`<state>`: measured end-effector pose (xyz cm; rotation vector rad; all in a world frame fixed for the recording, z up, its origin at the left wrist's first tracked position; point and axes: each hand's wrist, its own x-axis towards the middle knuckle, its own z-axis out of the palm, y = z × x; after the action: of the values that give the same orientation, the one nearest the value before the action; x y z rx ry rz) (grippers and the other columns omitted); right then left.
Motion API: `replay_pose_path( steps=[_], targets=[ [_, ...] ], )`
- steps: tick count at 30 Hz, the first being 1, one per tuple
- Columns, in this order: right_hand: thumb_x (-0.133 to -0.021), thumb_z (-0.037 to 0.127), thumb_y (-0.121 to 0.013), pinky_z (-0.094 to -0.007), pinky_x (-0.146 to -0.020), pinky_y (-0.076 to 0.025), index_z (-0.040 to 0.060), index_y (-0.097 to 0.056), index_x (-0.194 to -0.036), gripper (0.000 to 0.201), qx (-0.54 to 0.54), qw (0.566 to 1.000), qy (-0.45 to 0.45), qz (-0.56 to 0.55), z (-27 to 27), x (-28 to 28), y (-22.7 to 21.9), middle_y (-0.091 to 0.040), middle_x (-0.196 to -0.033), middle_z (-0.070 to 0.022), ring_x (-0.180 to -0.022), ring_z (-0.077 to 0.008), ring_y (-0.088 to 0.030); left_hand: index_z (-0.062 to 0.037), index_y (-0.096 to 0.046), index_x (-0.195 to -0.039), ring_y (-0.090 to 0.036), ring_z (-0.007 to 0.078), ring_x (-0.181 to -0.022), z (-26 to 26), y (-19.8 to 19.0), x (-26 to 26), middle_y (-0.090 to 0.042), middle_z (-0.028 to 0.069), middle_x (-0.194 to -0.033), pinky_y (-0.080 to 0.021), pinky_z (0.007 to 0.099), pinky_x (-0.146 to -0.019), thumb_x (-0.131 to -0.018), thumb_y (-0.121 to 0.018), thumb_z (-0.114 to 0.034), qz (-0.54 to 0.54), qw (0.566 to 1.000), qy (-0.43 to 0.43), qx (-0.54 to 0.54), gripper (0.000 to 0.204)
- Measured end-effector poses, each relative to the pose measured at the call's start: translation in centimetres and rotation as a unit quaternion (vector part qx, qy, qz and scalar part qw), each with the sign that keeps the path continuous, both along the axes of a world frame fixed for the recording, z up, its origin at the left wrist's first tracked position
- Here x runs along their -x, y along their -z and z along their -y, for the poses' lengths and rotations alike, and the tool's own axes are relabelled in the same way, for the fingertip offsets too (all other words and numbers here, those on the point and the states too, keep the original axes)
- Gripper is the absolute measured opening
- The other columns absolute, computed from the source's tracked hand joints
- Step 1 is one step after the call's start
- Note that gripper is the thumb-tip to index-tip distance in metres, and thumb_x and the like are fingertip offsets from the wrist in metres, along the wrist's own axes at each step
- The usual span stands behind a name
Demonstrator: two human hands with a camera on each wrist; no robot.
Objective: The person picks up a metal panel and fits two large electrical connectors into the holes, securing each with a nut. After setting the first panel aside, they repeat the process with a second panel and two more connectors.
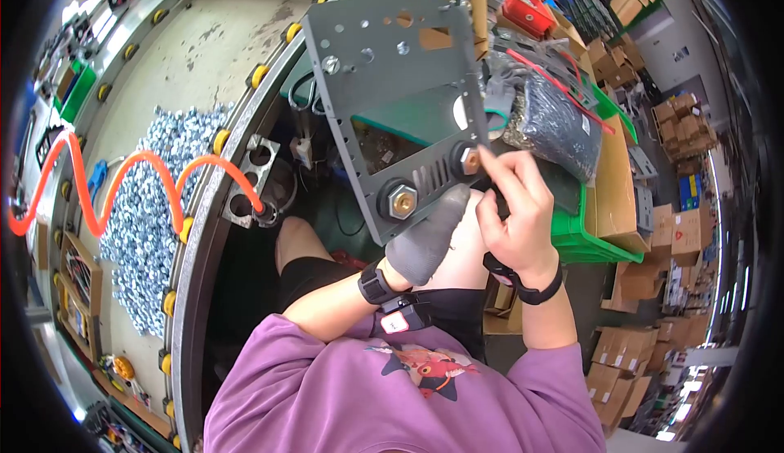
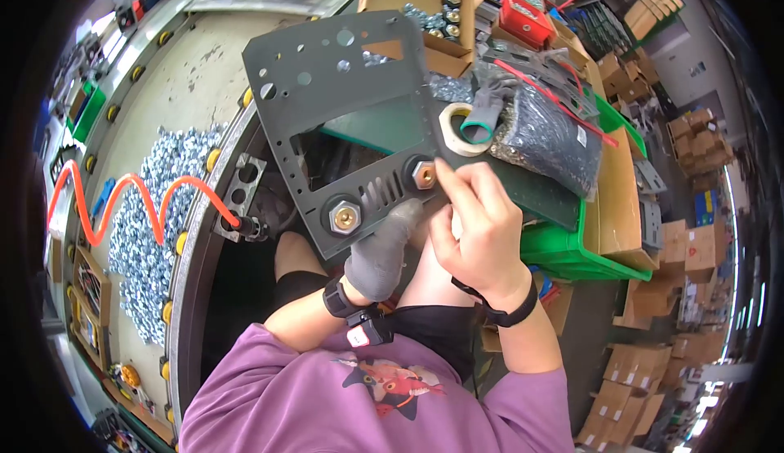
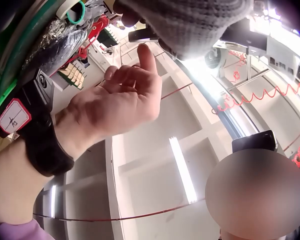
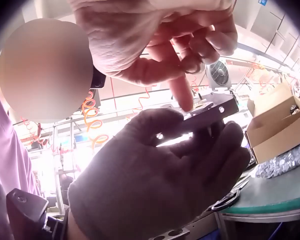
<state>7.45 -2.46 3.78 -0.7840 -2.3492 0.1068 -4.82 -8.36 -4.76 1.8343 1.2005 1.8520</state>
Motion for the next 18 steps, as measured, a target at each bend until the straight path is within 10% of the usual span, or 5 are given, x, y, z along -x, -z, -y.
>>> replay_pose_path(
  steps=[7,10,11,14,18],
  targets=[
    [-0.067,-0.002,-0.058,-0.0359,-0.062,-0.05,-0.0015,-0.063,-0.108,0.042,0.008,0.999,0.036,-0.013,0.0,-1.9,-0.3,-0.058,-0.088,-0.0122,-0.071,-0.0277,-0.059,-0.0019,-0.059,-0.106,-0.054,0.0075,-0.073,-1.5,-1.8,-2.6,-0.058,0.001,-0.086,-0.046,0.0252,-0.061,-0.09,-0.051,-0.005,0.349,0.913,0.087,0.191,0.018],
    [-0.067,-0.001,-0.059,-0.0336,-0.055,-0.049,0.0017,-0.069,-0.086,0.022,0.08,0.995,-0.041,-0.053,0.2,-5.3,-0.2,-0.058,-0.076,-0.0098,-0.066,-0.0248,-0.059,-0.0018,-0.059,-0.104,-0.055,0.0084,-0.072,-2.1,-1.3,-3.2,-0.058,0.0019,-0.086,-0.047,0.0251,-0.059,-0.09,-0.05,-0.005,0.283,0.936,0.119,0.171,0.017],
    [-0.066,-0.001,-0.06,-0.0321,-0.051,-0.047,0.0034,-0.07,-0.074,0.014,0.106,0.989,-0.025,-0.1,0.7,-5.7,-0.5,-0.058,-0.07,-0.0075,-0.06,-0.0229,-0.058,-0.0009,-0.059,-0.102,-0.056,0.0099,-0.075,-2.8,0.0,-2.6,-0.057,0.003,-0.089,-0.048,0.0247,-0.06,-0.09,-0.05,-0.004,-0.076,0.996,-0.026,0.039,0.015],
    [-0.069,0.008,-0.066,-0.0411,-0.082,-0.048,0.0041,-0.067,-0.106,0.038,-0.065,0.997,0.016,-0.042,-0.1,-8.1,-1.0,-0.061,-0.104,-0.0124,-0.093,-0.0275,-0.06,0.0019,-0.06,-0.102,-0.058,0.0145,-0.09,-3.4,-1.8,-5.0,-0.059,0.0089,-0.102,-0.05,0.0287,-0.069,-0.088,-0.052,-0.003,0.274,0.914,0.177,0.243,0.017],
    [-0.069,0.034,-0.075,-0.056,-0.11,-0.025,0.0057,-0.047,-0.136,0.078,-0.105,0.988,0.061,0.093,-0.4,-13.0,-0.2,-0.053,-0.128,-0.0125,-0.121,-0.0274,-0.05,-0.0016,-0.065,-0.108,-0.059,0.0263,-0.105,-6.0,-0.6,-6.5,-0.061,0.0142,-0.115,-0.046,0.0366,-0.091,-0.086,-0.058,-0.003,-0.114,0.951,0.255,0.134,0.023]
  ],
)
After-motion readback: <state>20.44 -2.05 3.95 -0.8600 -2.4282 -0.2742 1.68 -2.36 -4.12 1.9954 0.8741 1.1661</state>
